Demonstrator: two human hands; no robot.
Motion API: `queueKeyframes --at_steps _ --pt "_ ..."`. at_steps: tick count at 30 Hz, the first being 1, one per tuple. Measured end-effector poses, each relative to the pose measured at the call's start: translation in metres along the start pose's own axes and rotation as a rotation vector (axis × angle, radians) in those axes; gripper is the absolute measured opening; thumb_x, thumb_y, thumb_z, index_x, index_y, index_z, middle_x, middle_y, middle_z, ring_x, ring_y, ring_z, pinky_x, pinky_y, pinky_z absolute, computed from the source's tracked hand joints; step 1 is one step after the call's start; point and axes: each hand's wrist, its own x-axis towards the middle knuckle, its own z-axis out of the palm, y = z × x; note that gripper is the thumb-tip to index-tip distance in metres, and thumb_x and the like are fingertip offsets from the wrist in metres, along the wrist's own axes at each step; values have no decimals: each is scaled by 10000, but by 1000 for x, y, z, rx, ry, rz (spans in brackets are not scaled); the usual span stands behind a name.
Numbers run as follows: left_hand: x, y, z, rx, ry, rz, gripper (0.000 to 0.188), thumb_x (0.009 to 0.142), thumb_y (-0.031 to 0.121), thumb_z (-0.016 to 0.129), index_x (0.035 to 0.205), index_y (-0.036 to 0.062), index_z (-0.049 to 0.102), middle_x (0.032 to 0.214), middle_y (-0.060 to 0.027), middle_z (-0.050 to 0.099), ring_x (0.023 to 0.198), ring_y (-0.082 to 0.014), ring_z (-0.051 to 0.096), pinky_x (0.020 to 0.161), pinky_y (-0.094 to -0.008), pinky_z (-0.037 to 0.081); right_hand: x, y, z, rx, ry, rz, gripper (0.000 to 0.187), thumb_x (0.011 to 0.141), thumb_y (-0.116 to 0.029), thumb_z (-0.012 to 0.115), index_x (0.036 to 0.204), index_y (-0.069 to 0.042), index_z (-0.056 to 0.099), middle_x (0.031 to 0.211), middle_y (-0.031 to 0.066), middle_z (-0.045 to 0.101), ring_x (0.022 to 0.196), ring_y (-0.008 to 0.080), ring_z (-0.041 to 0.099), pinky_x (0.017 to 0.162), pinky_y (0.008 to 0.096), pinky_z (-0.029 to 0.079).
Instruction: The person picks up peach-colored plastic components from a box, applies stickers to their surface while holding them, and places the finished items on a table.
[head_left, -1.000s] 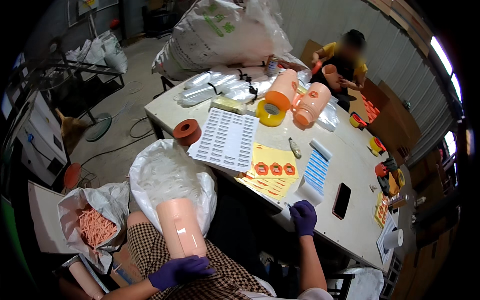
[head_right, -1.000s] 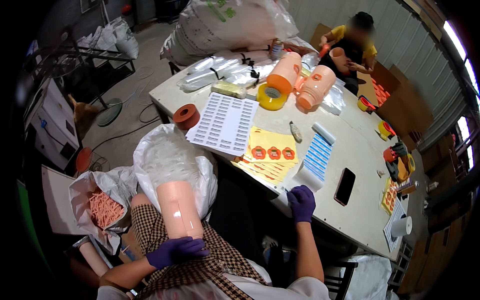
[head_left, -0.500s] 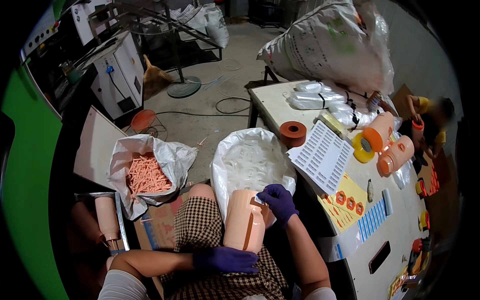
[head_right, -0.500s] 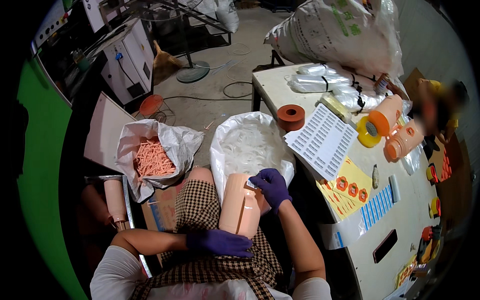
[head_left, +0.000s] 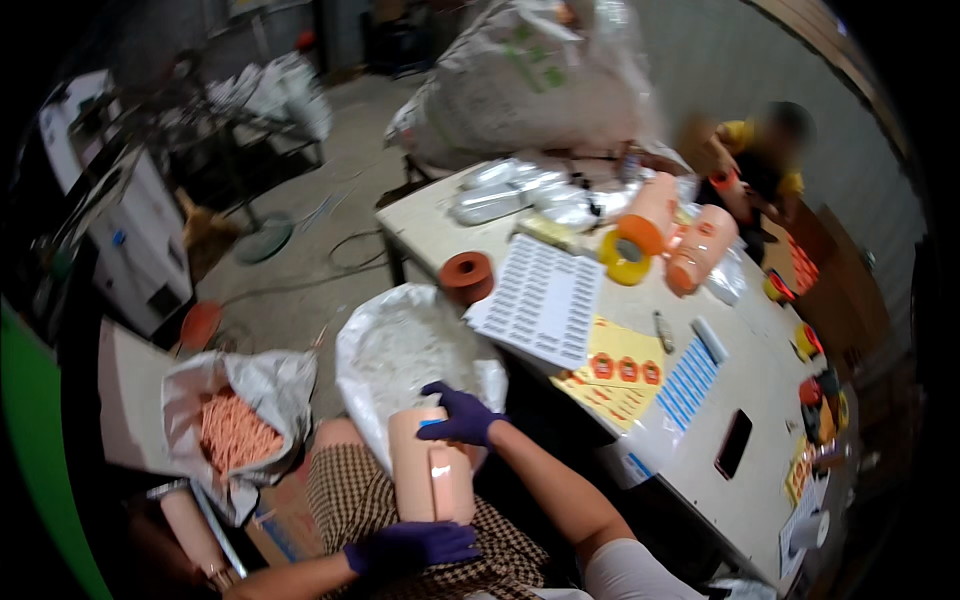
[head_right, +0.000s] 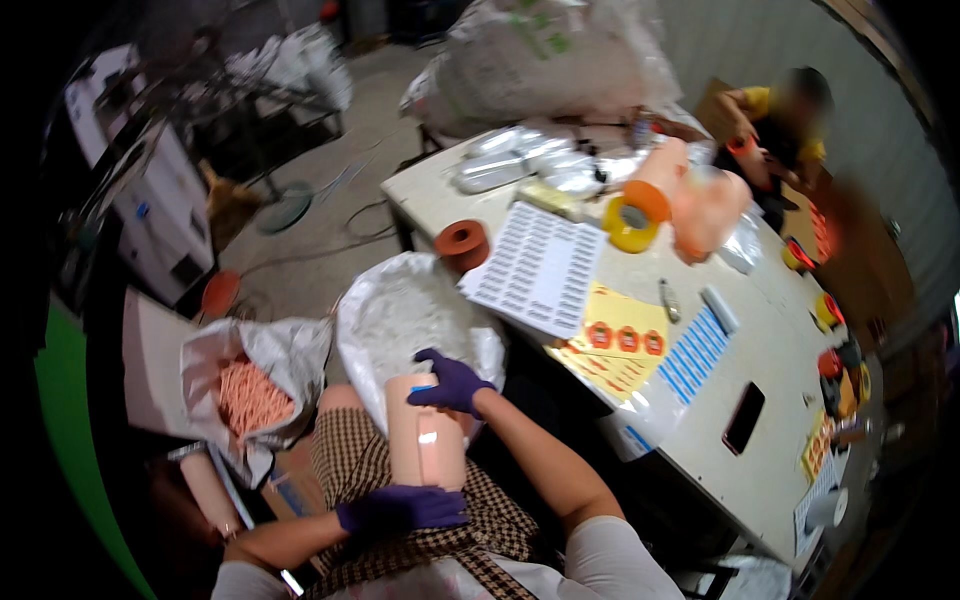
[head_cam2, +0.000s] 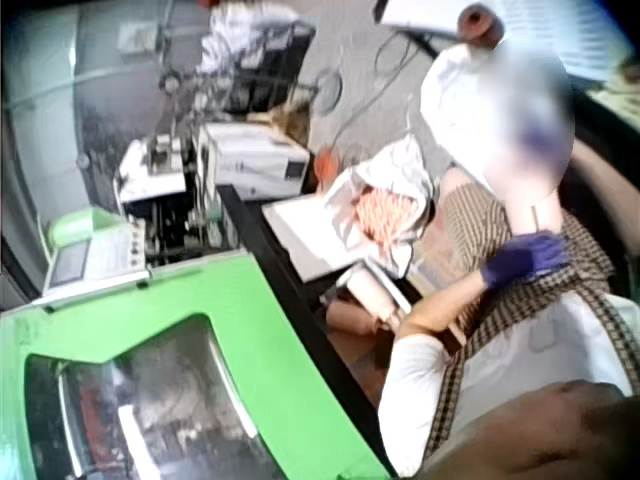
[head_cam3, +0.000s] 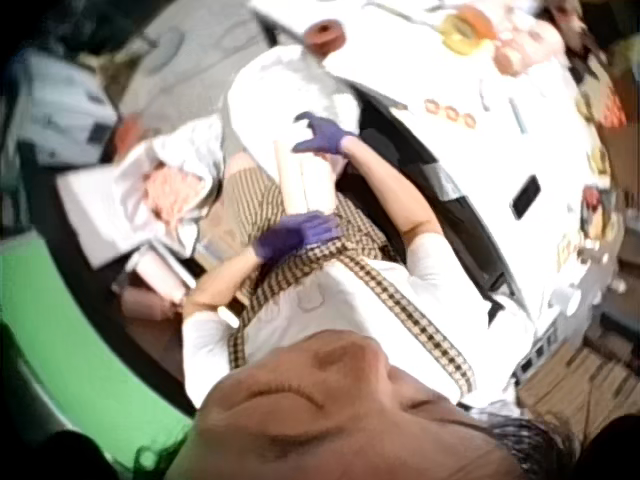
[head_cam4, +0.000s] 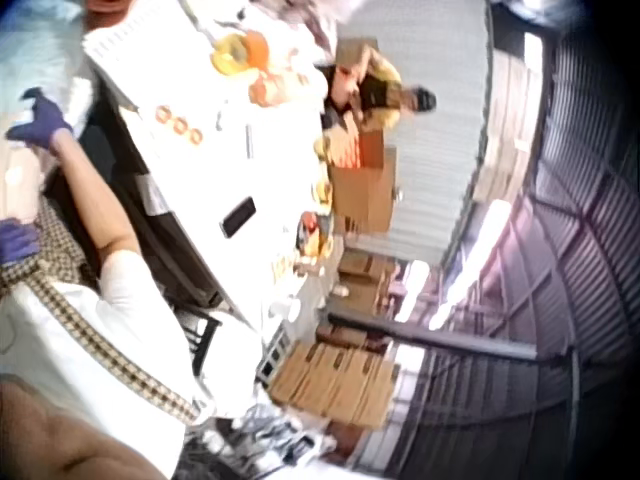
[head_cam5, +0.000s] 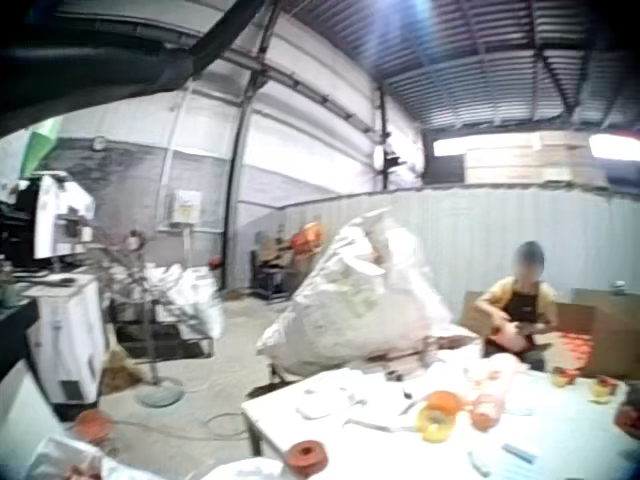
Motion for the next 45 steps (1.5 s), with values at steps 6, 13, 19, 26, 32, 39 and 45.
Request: queueKeyframes --at_steps 6,13,19,26,32,39,45 --pt "-46 5 -44 -310 227 -523 440 840 323 692 1267 264 603 1244 -50 555 1139 -285 543 1031 -478 416 -7 -5 -7 348 199 94 571 852 -294 745 1356 -90 570 836 78 656 669 148 569 657 315 506" --pt "-79 -27 -102 -814 756 -1095 240 718 168 819 914 105 695 1333 -252 557 1200 -415 576 1044 -499 443 -14 29 25 292 525 -279 452 928 -314 640 1325 -100 606 827 135 689 726 251 642 745 362 506" --pt "-79 -117 -113 -818 1080 -1008 89 779 84 723 759 56 641 1301 -258 606 1190 -375 607 1019 -451 464 -67 74 22 -995 262 -295 342 871 -375 667 1086 -111 693 850 139 687 830 326 632 898 417 456" --pt "-91 -191 -74 -1322 1307 -803 145 897 137 566 785 45 562 1223 -222 638 1050 -310 641 950 -441 524 -158 53 -65 -404 827 -658 271 790 -124 769 1043 -77 685 993 116 674 963 325 623 922 439 485" --pt "-30 -164 57 -1993 1190 -956 284 914 244 511 1074 9 512 1317 -248 563 1151 -381 556 1020 -505 439 -150 83 -188 -588 1161 -327 346 773 -219 767 1062 -50 681 1020 138 673 1010 347 609 929 437 488" --pt "-36 -126 108 -2707 1161 -1061 645 909 371 448 1410 -36 449 1452 -290 449 1322 -498 418 1129 -600 309 -133 106 -189 -505 1178 -64 234 772 -247 761 943 -87 751 955 138 663 966 332 597 859 434 492" --pt "-28 -131 77 -2485 1026 -913 325 839 332 669 967 46 582 1343 -235 563 1225 -366 551 1035 -498 453 -125 97 -200 -395 1188 48 194 718 -182 818 858 -64 752 835 145 656 846 298 629 780 411 502"
